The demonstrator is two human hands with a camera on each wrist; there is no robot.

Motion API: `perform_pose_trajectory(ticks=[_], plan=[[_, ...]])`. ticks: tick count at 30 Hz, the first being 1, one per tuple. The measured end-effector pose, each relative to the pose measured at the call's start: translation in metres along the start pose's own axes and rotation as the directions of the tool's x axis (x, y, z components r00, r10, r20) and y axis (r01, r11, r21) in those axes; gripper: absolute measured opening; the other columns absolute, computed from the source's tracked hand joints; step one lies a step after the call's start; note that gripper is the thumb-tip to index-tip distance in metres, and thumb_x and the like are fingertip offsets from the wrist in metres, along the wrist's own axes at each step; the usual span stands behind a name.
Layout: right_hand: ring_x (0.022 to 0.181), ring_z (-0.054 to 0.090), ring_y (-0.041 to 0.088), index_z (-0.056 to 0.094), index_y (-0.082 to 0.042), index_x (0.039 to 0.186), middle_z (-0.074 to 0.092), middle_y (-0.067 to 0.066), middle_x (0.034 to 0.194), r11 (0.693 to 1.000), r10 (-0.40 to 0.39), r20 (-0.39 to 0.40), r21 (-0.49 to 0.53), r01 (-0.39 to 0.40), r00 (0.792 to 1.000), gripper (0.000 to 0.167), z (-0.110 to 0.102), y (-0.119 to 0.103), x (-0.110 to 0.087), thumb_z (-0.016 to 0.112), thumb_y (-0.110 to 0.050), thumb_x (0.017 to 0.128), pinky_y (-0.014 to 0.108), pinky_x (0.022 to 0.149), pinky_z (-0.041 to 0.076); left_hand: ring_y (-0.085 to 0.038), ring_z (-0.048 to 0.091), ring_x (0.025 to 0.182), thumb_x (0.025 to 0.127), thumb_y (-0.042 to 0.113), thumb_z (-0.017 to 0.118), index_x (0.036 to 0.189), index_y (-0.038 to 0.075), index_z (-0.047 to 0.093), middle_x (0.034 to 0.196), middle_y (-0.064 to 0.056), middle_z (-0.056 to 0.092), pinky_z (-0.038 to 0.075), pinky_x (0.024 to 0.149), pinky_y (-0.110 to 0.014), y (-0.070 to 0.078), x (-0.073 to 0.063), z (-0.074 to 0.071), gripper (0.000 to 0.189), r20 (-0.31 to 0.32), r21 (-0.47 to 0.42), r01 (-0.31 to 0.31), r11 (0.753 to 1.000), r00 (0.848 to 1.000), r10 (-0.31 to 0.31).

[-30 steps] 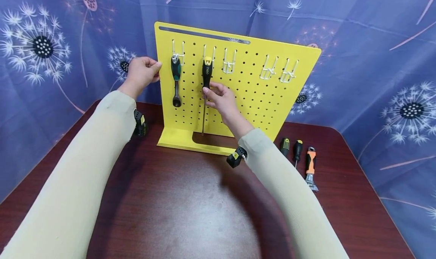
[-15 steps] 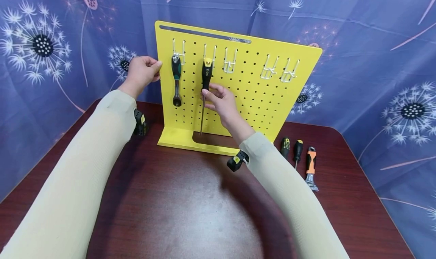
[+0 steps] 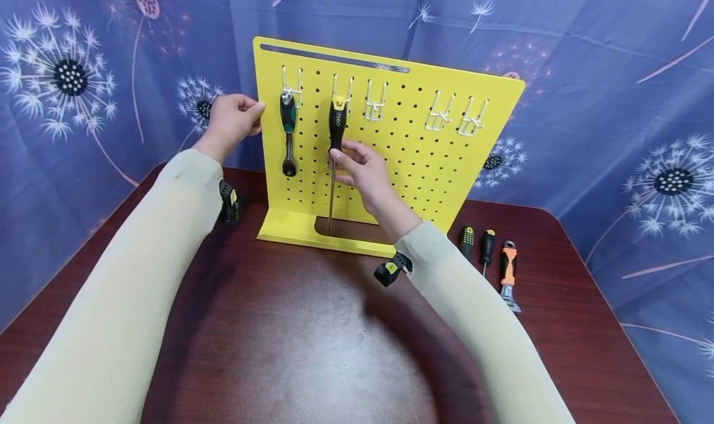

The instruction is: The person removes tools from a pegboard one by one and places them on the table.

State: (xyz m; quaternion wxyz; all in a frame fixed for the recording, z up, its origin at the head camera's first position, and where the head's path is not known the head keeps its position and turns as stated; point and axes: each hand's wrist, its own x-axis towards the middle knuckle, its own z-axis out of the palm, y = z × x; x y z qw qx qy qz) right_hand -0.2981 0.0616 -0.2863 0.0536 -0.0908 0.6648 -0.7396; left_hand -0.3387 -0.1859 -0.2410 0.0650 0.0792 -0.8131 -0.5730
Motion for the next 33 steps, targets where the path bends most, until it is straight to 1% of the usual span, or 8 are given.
perform_pose_trajectory(ticks=[3, 5, 8, 11, 16, 23, 29, 33], plan=[[0.085, 0.069, 0.006, 0.058, 0.002, 0.137, 0.074, 0.0, 0.098, 1.0, 0.004, -0.002, -0.004, -0.004, 1.0, 0.037, -0.001, 0.0, -0.002, 0.064, -0.009, 0.102, 0.031, 0.086, 0.065, -0.002, 0.057, 0.082, 0.105, 0.027, 0.057, 0.118, 0.006, 0.066, 0.097, 0.007, 0.055, 0.054, 0.067, -0.008, -0.001, 0.001, 0.001, 0.026, 0.007, -0.007, -0.002, 1.0, 1.0, 0.002], [0.083, 0.069, 0.006, 0.058, 0.002, 0.138, 0.071, -0.006, 0.091, 1.0, 0.005, -0.004, 0.0, -0.005, 1.0, 0.038, -0.001, 0.0, -0.003, 0.063, -0.009, 0.102, 0.025, 0.079, 0.064, -0.003, 0.058, 0.083, 0.105, 0.027, 0.057, 0.119, 0.006, 0.066, 0.097, 0.007, 0.055, 0.055, 0.067, -0.008, -0.001, 0.001, 0.001, 0.027, 0.008, -0.008, 0.002, 1.0, 1.0, -0.002], [0.082, 0.069, 0.005, 0.058, 0.002, 0.137, 0.07, -0.009, 0.087, 1.0, 0.003, -0.004, 0.011, -0.003, 1.0, 0.037, -0.001, -0.001, -0.005, 0.063, -0.008, 0.102, 0.022, 0.074, 0.063, -0.003, 0.057, 0.085, 0.105, 0.028, 0.057, 0.122, 0.005, 0.066, 0.098, 0.007, 0.056, 0.055, 0.068, -0.008, -0.001, 0.002, 0.002, 0.03, 0.008, -0.006, 0.011, 1.0, 1.0, -0.011], [0.082, 0.068, 0.005, 0.057, 0.003, 0.138, 0.07, -0.01, 0.086, 1.0, -0.002, 0.002, 0.013, 0.002, 1.0, 0.038, -0.001, -0.002, -0.006, 0.063, -0.009, 0.102, 0.021, 0.073, 0.062, -0.004, 0.057, 0.085, 0.105, 0.028, 0.056, 0.121, 0.006, 0.066, 0.098, 0.007, 0.055, 0.054, 0.067, -0.007, 0.0, 0.002, 0.002, 0.028, 0.003, 0.0, 0.018, 1.0, 1.0, -0.018], [0.082, 0.068, 0.005, 0.057, 0.003, 0.138, 0.07, -0.009, 0.087, 1.0, -0.007, 0.002, 0.008, 0.007, 1.0, 0.038, -0.001, -0.002, -0.006, 0.063, -0.01, 0.102, 0.02, 0.072, 0.061, -0.003, 0.057, 0.084, 0.105, 0.027, 0.056, 0.115, 0.007, 0.065, 0.098, 0.007, 0.055, 0.054, 0.066, -0.007, 0.0, 0.001, 0.002, 0.024, 0.003, 0.001, 0.01, 1.0, 1.0, -0.01], [0.083, 0.068, 0.005, 0.057, 0.0, 0.141, 0.069, -0.009, 0.089, 1.0, 0.026, -0.01, -0.005, -0.026, 1.0, 0.041, -0.002, -0.003, -0.009, 0.063, -0.012, 0.103, 0.019, 0.07, 0.06, -0.003, 0.057, 0.084, 0.105, 0.027, 0.056, 0.116, 0.007, 0.066, 0.098, 0.008, 0.055, 0.054, 0.066, -0.007, -0.001, 0.0, 0.001, 0.024, 0.004, 0.003, 0.005, 1.0, 1.0, -0.005], [0.082, 0.067, 0.005, 0.057, 0.001, 0.14, 0.07, -0.01, 0.084, 1.0, 0.024, 0.003, -0.001, -0.024, 1.0, 0.04, -0.002, -0.005, -0.01, 0.063, -0.012, 0.103, 0.017, 0.069, 0.06, -0.003, 0.057, 0.086, 0.106, 0.027, 0.055, 0.115, 0.007, 0.065, 0.099, 0.008, 0.054, 0.053, 0.067, -0.007, -0.001, -0.001, 0.001, 0.024, 0.007, 0.004, -0.004, 1.0, 1.0, 0.004], [0.082, 0.068, 0.005, 0.057, 0.001, 0.139, 0.07, -0.01, 0.084, 1.0, 0.025, 0.002, 0.008, -0.025, 1.0, 0.04, -0.001, -0.006, -0.012, 0.063, -0.012, 0.103, 0.017, 0.068, 0.06, -0.003, 0.057, 0.086, 0.106, 0.027, 0.055, 0.114, 0.008, 0.065, 0.098, 0.008, 0.054, 0.054, 0.068, -0.007, -0.001, -0.002, 0.001, 0.023, 0.011, 0.003, -0.009, 1.0, 1.0, 0.009]])
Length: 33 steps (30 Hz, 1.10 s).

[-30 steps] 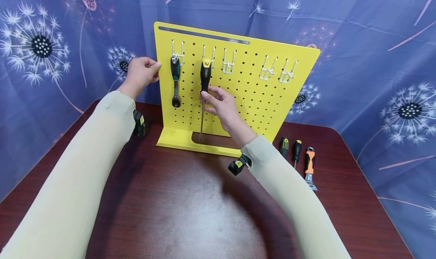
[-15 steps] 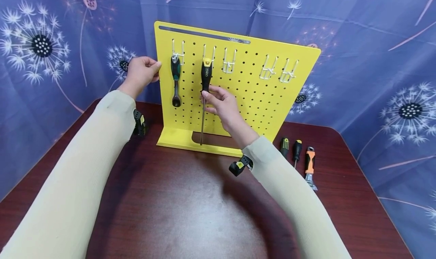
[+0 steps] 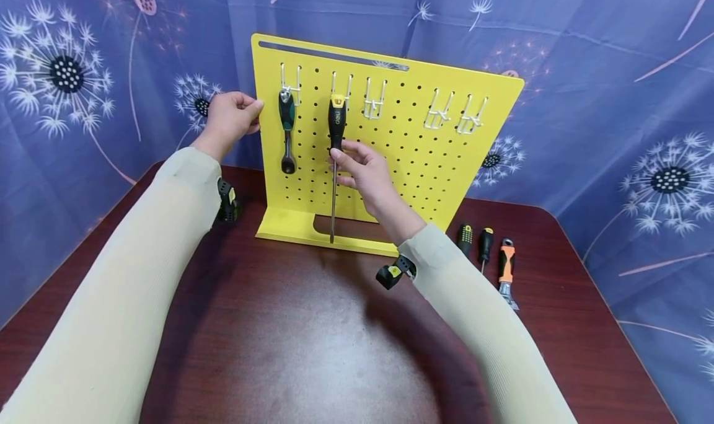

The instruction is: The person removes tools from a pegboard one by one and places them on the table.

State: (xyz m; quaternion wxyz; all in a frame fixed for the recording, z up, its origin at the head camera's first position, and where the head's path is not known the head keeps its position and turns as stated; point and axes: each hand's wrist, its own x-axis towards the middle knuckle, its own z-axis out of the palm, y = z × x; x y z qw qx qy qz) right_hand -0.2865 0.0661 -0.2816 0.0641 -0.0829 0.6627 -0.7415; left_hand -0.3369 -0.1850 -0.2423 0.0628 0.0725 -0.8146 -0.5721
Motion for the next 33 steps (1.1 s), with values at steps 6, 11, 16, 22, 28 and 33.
perform_pose_trajectory(ticks=[6, 11, 16, 22, 28, 33], plan=[[0.084, 0.067, 0.008, 0.057, 0.001, 0.139, 0.07, -0.01, 0.083, 1.0, 0.004, 0.0, 0.007, -0.004, 1.0, 0.04, 0.0, -0.001, -0.002, 0.063, -0.011, 0.102, 0.018, 0.068, 0.06, -0.002, 0.058, 0.081, 0.106, 0.026, 0.056, 0.111, 0.008, 0.066, 0.097, 0.008, 0.055, 0.054, 0.067, -0.008, -0.001, -0.001, -0.001, 0.021, -0.001, -0.016, -0.001, 1.0, 1.0, 0.001], [0.082, 0.066, 0.007, 0.056, 0.002, 0.139, 0.069, -0.009, 0.085, 1.0, 0.007, -0.005, 0.007, -0.007, 1.0, 0.039, 0.0, -0.001, -0.003, 0.063, -0.011, 0.102, 0.018, 0.068, 0.06, -0.001, 0.058, 0.08, 0.105, 0.026, 0.056, 0.11, 0.008, 0.066, 0.096, 0.008, 0.055, 0.054, 0.066, -0.008, -0.002, 0.0, 0.0, 0.021, -0.004, -0.026, -0.004, 1.0, 1.0, 0.004], [0.081, 0.066, 0.006, 0.056, 0.001, 0.139, 0.069, -0.008, 0.086, 1.0, 0.005, -0.006, 0.004, -0.005, 1.0, 0.039, 0.0, -0.002, -0.004, 0.063, -0.011, 0.103, 0.018, 0.068, 0.06, -0.002, 0.058, 0.081, 0.105, 0.026, 0.056, 0.11, 0.008, 0.066, 0.096, 0.008, 0.055, 0.054, 0.065, -0.008, -0.002, 0.0, -0.001, 0.021, -0.003, -0.032, 0.0, 1.0, 1.0, -0.001], [0.083, 0.066, 0.006, 0.057, -0.001, 0.14, 0.068, -0.008, 0.088, 1.0, 0.001, -0.008, -0.012, -0.001, 1.0, 0.04, 0.0, -0.002, -0.006, 0.064, -0.011, 0.102, 0.018, 0.071, 0.061, -0.002, 0.058, 0.079, 0.105, 0.025, 0.057, 0.109, 0.008, 0.066, 0.096, 0.007, 0.055, 0.053, 0.064, -0.008, -0.002, 0.0, 0.0, 0.02, -0.004, -0.041, -0.004, 0.999, 1.0, 0.003], [0.084, 0.067, 0.006, 0.056, 0.0, 0.14, 0.069, -0.01, 0.088, 1.0, -0.003, 0.005, 0.006, 0.003, 1.0, 0.04, -0.001, 0.0, -0.009, 0.063, -0.01, 0.103, 0.019, 0.074, 0.061, -0.002, 0.058, 0.08, 0.105, 0.025, 0.057, 0.11, 0.008, 0.066, 0.096, 0.007, 0.055, 0.053, 0.064, -0.007, -0.001, -0.001, -0.001, 0.021, -0.007, -0.042, -0.005, 0.999, 1.0, 0.005], [0.084, 0.067, 0.007, 0.056, 0.003, 0.138, 0.07, -0.011, 0.084, 1.0, -0.014, 0.02, 0.01, 0.014, 1.0, 0.038, -0.001, 0.002, -0.011, 0.062, -0.008, 0.102, 0.024, 0.078, 0.062, -0.002, 0.057, 0.081, 0.105, 0.025, 0.057, 0.109, 0.008, 0.066, 0.095, 0.007, 0.055, 0.053, 0.064, -0.007, -0.001, -0.001, 0.0, 0.02, -0.011, -0.04, -0.006, 0.999, 1.0, 0.006]])
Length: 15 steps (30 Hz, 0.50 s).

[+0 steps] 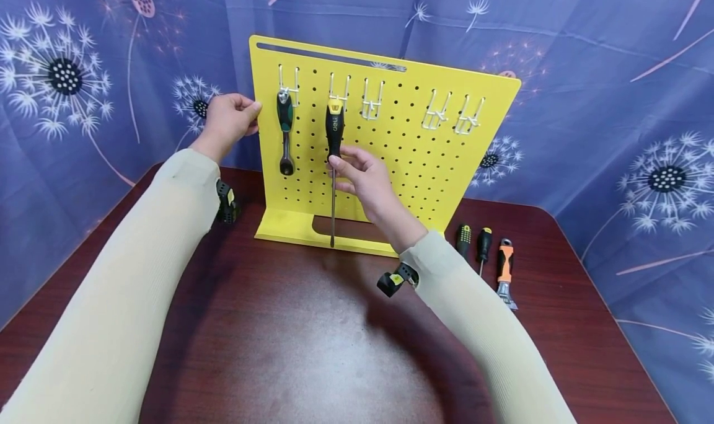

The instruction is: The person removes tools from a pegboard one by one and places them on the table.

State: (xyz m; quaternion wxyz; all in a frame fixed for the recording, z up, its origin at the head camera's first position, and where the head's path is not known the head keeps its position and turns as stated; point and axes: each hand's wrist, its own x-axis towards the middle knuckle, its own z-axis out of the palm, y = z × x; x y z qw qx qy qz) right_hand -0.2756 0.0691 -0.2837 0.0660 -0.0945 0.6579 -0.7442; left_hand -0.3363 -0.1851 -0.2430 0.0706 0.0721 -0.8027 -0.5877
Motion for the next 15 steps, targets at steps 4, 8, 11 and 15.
perform_pose_trajectory(ticks=[4, 8, 11, 15], plan=[[0.084, 0.066, 0.007, 0.057, 0.003, 0.137, 0.071, -0.011, 0.083, 1.0, -0.004, 0.017, 0.0, 0.004, 1.0, 0.037, -0.001, 0.001, -0.005, 0.061, -0.006, 0.102, 0.022, 0.075, 0.062, -0.002, 0.057, 0.08, 0.105, 0.025, 0.057, 0.108, 0.007, 0.066, 0.095, 0.007, 0.054, 0.053, 0.064, -0.007, 0.0, 0.0, 0.0, 0.02, 0.0, 0.002, -0.01, 1.0, 1.0, 0.01], [0.084, 0.067, 0.006, 0.056, 0.004, 0.137, 0.07, -0.012, 0.084, 1.0, -0.009, 0.032, -0.011, 0.009, 0.999, 0.035, -0.002, 0.0, -0.012, 0.06, -0.006, 0.103, 0.02, 0.073, 0.061, -0.002, 0.057, 0.08, 0.105, 0.024, 0.057, 0.108, 0.007, 0.066, 0.094, 0.008, 0.054, 0.054, 0.064, -0.007, 0.001, -0.001, 0.0, 0.019, 0.001, -0.001, -0.011, 1.0, 1.0, 0.011], [0.083, 0.068, 0.005, 0.056, 0.005, 0.135, 0.071, -0.012, 0.084, 1.0, -0.021, 0.039, -0.009, 0.021, 0.999, 0.034, -0.004, 0.001, -0.018, 0.059, -0.004, 0.103, 0.02, 0.074, 0.062, -0.002, 0.057, 0.079, 0.105, 0.025, 0.057, 0.108, 0.007, 0.066, 0.094, 0.008, 0.055, 0.053, 0.064, -0.008, 0.0, 0.0, 0.0, 0.02, 0.003, -0.002, -0.008, 1.0, 1.0, 0.008], [0.081, 0.068, 0.005, 0.058, 0.005, 0.129, 0.071, -0.011, 0.084, 0.999, -0.039, 0.05, 0.009, 0.038, 0.998, 0.027, -0.009, 0.002, -0.026, 0.058, -0.002, 0.102, 0.02, 0.072, 0.062, -0.002, 0.057, 0.079, 0.105, 0.024, 0.057, 0.108, 0.007, 0.066, 0.093, 0.008, 0.055, 0.053, 0.064, -0.008, 0.0, -0.001, 0.001, 0.02, -0.002, 0.001, -0.008, 1.0, 1.0, 0.008]])
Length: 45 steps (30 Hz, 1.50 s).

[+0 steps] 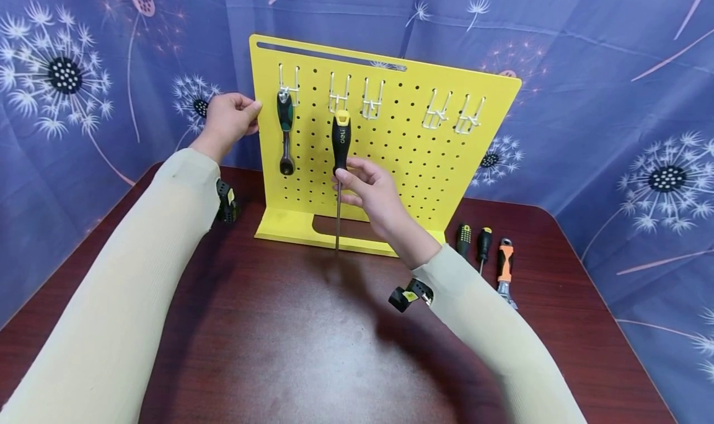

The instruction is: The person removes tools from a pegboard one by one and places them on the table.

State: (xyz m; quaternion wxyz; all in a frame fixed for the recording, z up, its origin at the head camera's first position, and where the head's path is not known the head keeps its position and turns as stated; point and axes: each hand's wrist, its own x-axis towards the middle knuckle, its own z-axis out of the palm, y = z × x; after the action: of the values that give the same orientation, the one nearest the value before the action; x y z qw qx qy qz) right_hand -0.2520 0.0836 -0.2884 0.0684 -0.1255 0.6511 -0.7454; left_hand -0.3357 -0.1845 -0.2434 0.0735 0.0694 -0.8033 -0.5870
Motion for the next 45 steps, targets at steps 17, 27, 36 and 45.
perform_pose_trajectory(ticks=[17, 27, 36, 45], plan=[[0.084, 0.07, 0.006, 0.067, -0.018, 0.111, 0.072, -0.011, 0.087, 1.0, -0.002, -0.015, 0.016, 0.002, 1.0, 0.021, -0.026, 0.002, -0.028, 0.054, -0.003, 0.104, 0.024, 0.078, 0.063, -0.001, 0.057, 0.079, 0.106, 0.025, 0.056, 0.105, 0.009, 0.064, 0.095, 0.008, 0.054, 0.053, 0.066, -0.008, 0.001, -0.003, 0.0, 0.018, -0.005, 0.016, 0.004, 1.0, 1.0, -0.004], [0.08, 0.069, 0.004, 0.068, -0.031, 0.095, 0.073, -0.013, 0.082, 0.997, 0.054, -0.077, 0.05, -0.05, 0.996, 0.033, -0.046, 0.007, -0.038, 0.054, -0.003, 0.104, 0.02, 0.072, 0.062, -0.003, 0.056, 0.083, 0.106, 0.026, 0.056, 0.108, 0.009, 0.065, 0.096, 0.007, 0.054, 0.053, 0.065, -0.007, 0.0, -0.001, -0.001, 0.02, -0.005, 0.018, 0.02, 1.0, 1.0, -0.02], [0.081, 0.07, 0.003, 0.068, -0.028, 0.098, 0.074, -0.013, 0.083, 0.997, 0.068, -0.107, 0.031, -0.065, 0.992, 0.028, -0.071, 0.007, -0.051, 0.053, -0.007, 0.106, 0.02, 0.073, 0.061, -0.003, 0.057, 0.084, 0.106, 0.026, 0.056, 0.111, 0.008, 0.065, 0.097, 0.007, 0.054, 0.053, 0.066, -0.007, -0.001, 0.0, 0.0, 0.021, -0.003, 0.014, 0.029, 0.999, 1.0, -0.029], [0.084, 0.07, 0.004, 0.071, -0.028, 0.094, 0.074, -0.012, 0.084, 0.992, 0.116, -0.162, 0.064, -0.107, 0.98, 0.025, -0.102, 0.006, -0.067, 0.056, -0.012, 0.106, 0.021, 0.076, 0.063, 0.0, 0.059, 0.075, 0.105, 0.024, 0.058, 0.112, 0.005, 0.067, 0.097, 0.006, 0.055, 0.054, 0.065, -0.007, 0.001, -0.001, 0.0, 0.022, 0.002, -0.007, 0.021, 1.0, 1.0, -0.021]])
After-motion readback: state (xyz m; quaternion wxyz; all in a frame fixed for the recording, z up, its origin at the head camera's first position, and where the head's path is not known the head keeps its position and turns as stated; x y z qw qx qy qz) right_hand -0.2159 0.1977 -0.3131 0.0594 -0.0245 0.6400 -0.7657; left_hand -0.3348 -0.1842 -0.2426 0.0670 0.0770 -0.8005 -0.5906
